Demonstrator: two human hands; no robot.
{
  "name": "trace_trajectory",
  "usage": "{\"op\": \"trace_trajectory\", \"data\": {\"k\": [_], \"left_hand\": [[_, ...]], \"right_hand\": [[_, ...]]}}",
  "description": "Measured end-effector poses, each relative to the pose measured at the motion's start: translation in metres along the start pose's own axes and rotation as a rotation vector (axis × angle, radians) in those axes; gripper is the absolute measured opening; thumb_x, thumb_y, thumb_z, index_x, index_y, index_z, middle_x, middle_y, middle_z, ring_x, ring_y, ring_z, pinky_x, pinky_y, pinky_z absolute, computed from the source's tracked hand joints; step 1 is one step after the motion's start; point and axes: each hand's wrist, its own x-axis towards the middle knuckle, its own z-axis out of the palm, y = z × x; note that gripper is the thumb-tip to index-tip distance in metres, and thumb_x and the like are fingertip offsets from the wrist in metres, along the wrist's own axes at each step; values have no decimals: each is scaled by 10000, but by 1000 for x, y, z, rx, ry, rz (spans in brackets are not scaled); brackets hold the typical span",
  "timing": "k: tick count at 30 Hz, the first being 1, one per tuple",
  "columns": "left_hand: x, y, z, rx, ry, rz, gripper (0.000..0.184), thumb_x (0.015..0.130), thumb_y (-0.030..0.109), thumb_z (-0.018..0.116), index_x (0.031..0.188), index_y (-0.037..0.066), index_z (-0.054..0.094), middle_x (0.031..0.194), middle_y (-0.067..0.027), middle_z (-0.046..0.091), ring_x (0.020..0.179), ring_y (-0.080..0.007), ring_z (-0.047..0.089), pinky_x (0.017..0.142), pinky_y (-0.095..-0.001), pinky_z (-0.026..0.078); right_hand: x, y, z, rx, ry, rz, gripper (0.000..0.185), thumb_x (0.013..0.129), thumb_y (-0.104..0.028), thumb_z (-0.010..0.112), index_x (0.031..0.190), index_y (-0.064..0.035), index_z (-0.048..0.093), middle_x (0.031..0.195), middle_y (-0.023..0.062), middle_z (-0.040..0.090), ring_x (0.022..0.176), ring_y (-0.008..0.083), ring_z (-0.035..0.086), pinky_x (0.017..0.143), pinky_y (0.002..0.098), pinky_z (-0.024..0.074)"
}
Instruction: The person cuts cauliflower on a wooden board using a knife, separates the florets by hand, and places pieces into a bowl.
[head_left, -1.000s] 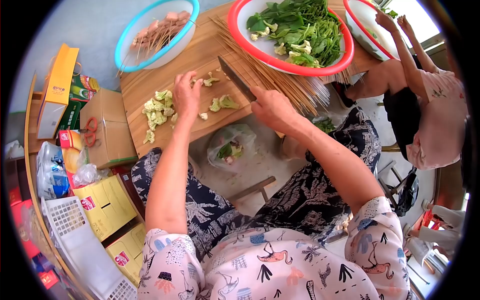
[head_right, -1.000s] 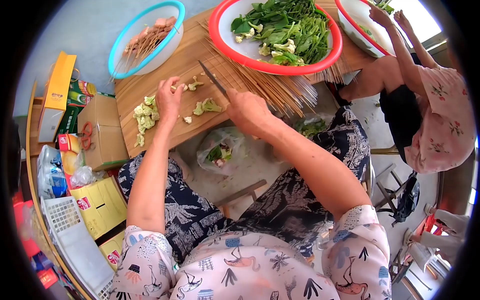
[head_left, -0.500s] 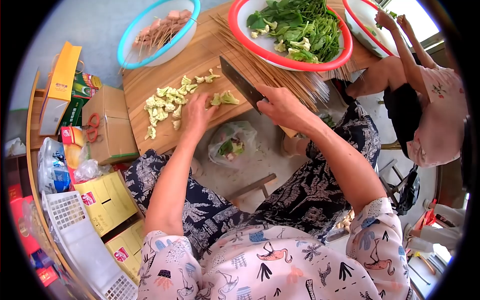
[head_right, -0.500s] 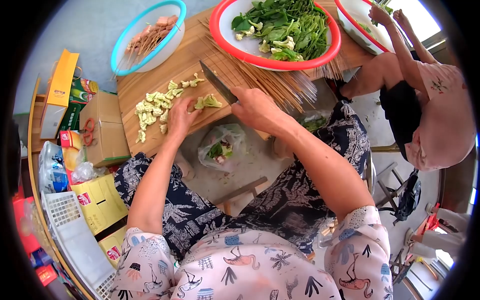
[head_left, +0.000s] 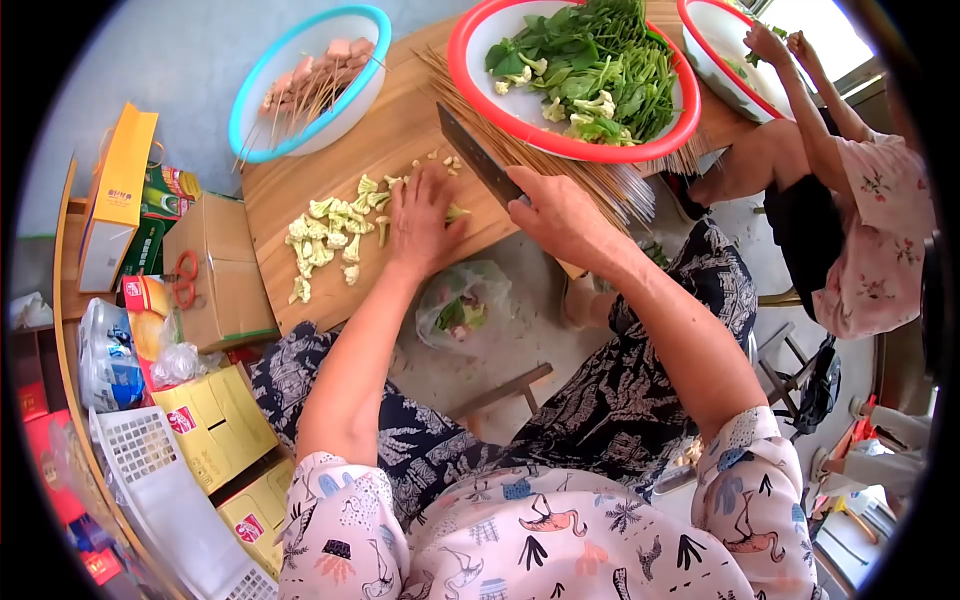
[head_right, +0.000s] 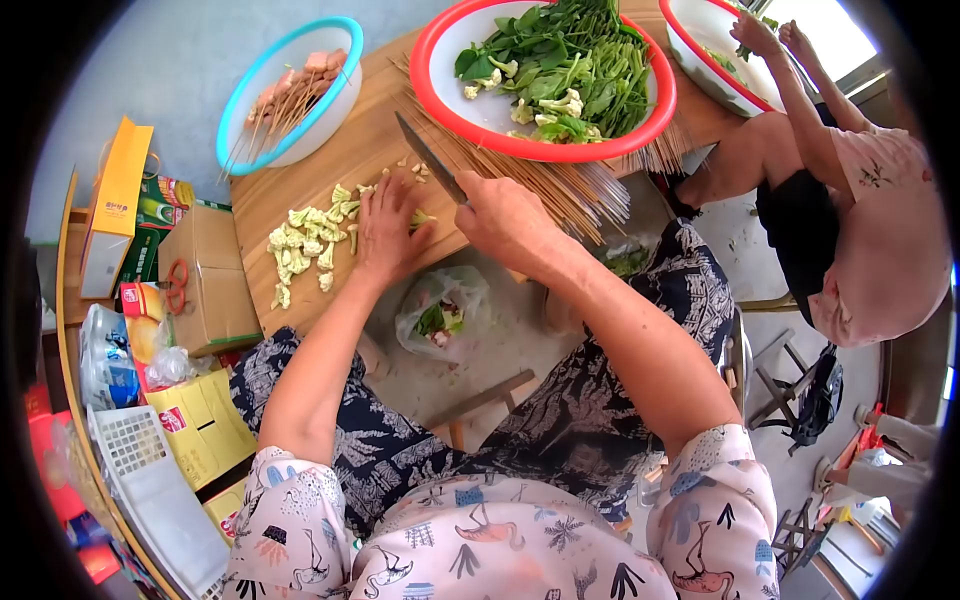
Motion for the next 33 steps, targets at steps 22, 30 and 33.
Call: {"op": "trace_trajectory", "data": {"k": [22,30,33], "left_hand": [[-5,-122,-36,37,228,-538,339,891,139,622,1230,134,621,1351,-139,507,1225,-331,500,1013,-432,411],[171,17,-111,-544,235,-84,175,904,49,611,1061,10,677,983,-59,684,858,-110,643,751,-248,507],[214,61,-76,-735,-60,-22,148,902,49,605,1009,4,697,873,-34,698,819,-89,642,733,-226,505]], "right_hand": [[11,-6,-6,-78,-26,-25,223,872,-151,499,1027,3,548,872,247,670,861,416,659,766,512,522],[13,-17,9,-17,-21,-61,209,843,-130,517,1012,-8,533,785,213,666,787,422,654,702,523,519],[11,-31,4,-60,-169,1,247,854,-106,517,1070,0,577,953,210,689,897,360,685,771,442,548]]}}
